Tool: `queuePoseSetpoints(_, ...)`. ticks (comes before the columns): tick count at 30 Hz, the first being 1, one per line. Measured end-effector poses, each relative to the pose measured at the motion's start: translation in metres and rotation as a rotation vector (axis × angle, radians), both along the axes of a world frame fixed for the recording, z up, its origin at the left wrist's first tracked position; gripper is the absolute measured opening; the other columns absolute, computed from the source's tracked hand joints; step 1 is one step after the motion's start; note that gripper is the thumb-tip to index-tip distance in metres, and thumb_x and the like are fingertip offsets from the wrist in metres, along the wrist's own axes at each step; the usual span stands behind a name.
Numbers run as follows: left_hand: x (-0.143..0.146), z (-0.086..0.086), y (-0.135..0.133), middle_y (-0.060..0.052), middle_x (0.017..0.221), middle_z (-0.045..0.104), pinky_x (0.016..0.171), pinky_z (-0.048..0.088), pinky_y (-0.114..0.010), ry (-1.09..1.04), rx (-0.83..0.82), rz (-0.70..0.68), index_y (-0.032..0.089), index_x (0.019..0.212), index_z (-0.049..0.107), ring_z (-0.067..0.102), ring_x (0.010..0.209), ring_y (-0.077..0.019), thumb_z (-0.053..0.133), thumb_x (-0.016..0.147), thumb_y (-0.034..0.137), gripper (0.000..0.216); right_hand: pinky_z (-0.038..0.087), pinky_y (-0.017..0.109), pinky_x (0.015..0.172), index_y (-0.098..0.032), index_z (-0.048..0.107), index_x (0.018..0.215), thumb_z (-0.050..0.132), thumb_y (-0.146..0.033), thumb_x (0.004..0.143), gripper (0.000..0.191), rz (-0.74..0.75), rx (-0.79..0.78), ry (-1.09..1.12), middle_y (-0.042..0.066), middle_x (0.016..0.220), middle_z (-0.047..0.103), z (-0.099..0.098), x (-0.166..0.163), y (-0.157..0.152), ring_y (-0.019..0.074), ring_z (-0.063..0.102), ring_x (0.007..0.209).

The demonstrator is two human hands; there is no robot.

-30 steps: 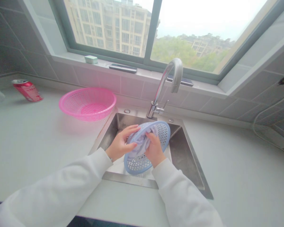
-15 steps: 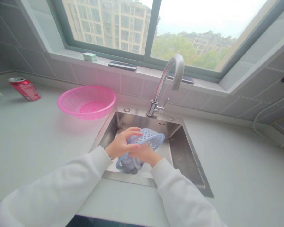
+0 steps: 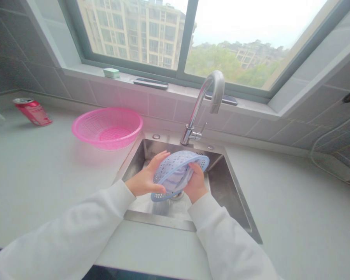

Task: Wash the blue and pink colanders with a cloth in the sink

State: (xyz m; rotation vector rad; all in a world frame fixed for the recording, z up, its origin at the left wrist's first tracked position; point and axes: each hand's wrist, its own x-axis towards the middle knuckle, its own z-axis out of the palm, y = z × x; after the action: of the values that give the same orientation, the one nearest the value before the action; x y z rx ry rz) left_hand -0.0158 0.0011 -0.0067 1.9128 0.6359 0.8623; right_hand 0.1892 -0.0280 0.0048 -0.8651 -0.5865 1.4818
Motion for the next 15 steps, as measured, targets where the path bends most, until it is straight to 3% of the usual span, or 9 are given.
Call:
queuePoseSetpoints(2, 0.009, -0.002, -0.005, -0.016, 0.176, 0.016, 0.129, 0.021, -0.066, 0.055, -0.031, 0.015, 0.033, 0.164, 0.033, 0.017, 0.162, -0.0444, 0.091, 0.063, 0.063, 0.120, 0.059, 0.055, 0.093, -0.025, 0.070, 0.103, 0.074, -0.046, 0.071, 0.038, 0.021, -0.005, -0.011, 0.006, 0.098, 0.079, -0.001, -0.003, 0.000, 0.0352, 0.072, 0.105)
queuePoseSetpoints(5, 0.019, -0.002, -0.009, -0.015, 0.170, 0.033, 0.129, 0.025, -0.060, -0.065, -0.013, 0.137, 0.032, 0.157, 0.047, 0.032, 0.157, -0.0406, 0.085, 0.075, 0.058, 0.094, 0.059, 0.048, 0.090, -0.026, 0.069, 0.102, 0.076, -0.042, 0.070, 0.036, 0.113, 0.069, -0.190, 0.004, 0.097, 0.077, -0.003, -0.017, -0.001, 0.0305, 0.072, 0.097)
queuePoseSetpoints(8, 0.019, 0.000, -0.006, -0.014, 0.158, 0.052, 0.128, 0.029, -0.056, -0.238, -0.051, 0.253, 0.026, 0.150, 0.058, 0.045, 0.150, -0.0371, 0.076, 0.086, 0.052, 0.071, 0.056, 0.043, 0.095, -0.025, 0.071, 0.104, 0.075, -0.024, 0.064, 0.040, 0.290, 0.180, -0.573, 0.002, 0.101, 0.076, -0.006, -0.031, -0.003, 0.0270, 0.070, 0.099)
queuePoseSetpoints(11, 0.016, 0.001, -0.001, -0.015, 0.151, 0.061, 0.125, 0.036, -0.055, -0.331, -0.218, 0.278, 0.021, 0.148, 0.059, 0.055, 0.142, -0.0369, 0.076, 0.087, 0.047, 0.068, 0.053, 0.044, 0.096, -0.024, 0.074, 0.099, 0.069, -0.010, 0.057, 0.045, 0.518, 0.187, -0.949, 0.001, 0.093, 0.076, -0.010, -0.034, -0.003, 0.0263, 0.068, 0.095)
queuePoseSetpoints(13, 0.016, 0.001, 0.000, -0.014, 0.151, 0.061, 0.124, 0.037, -0.055, -0.352, -0.278, 0.251, 0.021, 0.148, 0.059, 0.056, 0.141, -0.0374, 0.078, 0.086, 0.046, 0.070, 0.054, 0.043, 0.092, -0.024, 0.074, 0.096, 0.068, -0.009, 0.055, 0.045, 0.556, 0.176, -0.990, 0.001, 0.090, 0.076, -0.009, -0.030, -0.004, 0.0260, 0.068, 0.092)
queuePoseSetpoints(15, 0.019, 0.000, -0.001, -0.013, 0.153, 0.060, 0.124, 0.037, -0.055, -0.361, -0.274, 0.188, 0.023, 0.147, 0.061, 0.054, 0.142, -0.0378, 0.079, 0.085, 0.047, 0.069, 0.056, 0.041, 0.087, -0.024, 0.073, 0.100, 0.070, -0.015, 0.059, 0.042, 0.434, 0.172, -0.799, 0.001, 0.091, 0.075, -0.004, -0.024, -0.003, 0.0255, 0.068, 0.090)
